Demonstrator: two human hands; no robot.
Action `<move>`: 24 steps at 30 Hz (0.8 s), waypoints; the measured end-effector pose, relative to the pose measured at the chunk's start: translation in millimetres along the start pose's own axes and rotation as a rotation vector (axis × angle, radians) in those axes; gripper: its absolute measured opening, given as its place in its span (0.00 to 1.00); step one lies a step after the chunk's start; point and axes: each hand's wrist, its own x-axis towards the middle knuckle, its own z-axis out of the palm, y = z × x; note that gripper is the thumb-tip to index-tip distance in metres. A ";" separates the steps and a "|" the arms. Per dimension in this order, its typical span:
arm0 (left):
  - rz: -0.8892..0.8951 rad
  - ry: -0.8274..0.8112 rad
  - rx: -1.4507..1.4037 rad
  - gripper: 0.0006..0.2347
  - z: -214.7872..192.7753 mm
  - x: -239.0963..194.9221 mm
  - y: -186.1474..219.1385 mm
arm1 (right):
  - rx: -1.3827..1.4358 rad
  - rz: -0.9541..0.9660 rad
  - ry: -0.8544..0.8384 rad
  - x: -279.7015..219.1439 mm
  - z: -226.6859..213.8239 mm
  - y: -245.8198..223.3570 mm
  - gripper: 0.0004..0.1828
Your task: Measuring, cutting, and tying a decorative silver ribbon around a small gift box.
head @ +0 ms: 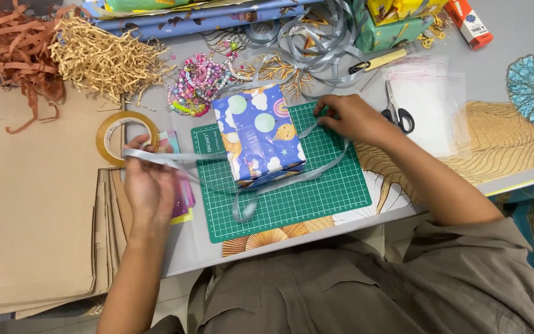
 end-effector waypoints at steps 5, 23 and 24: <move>0.108 0.075 -0.047 0.15 9.4 -11.5 26.0 | -0.233 0.063 -0.167 -12.9 -44.5 5.7 0.13; 0.183 -0.152 0.142 0.14 46.7 -0.3 139.9 | 1.042 -0.127 0.152 -58.1 -165.4 36.7 0.08; 0.204 -0.296 0.211 0.12 60.7 -8.6 144.8 | 1.048 -0.156 0.124 -53.1 -165.2 20.5 0.07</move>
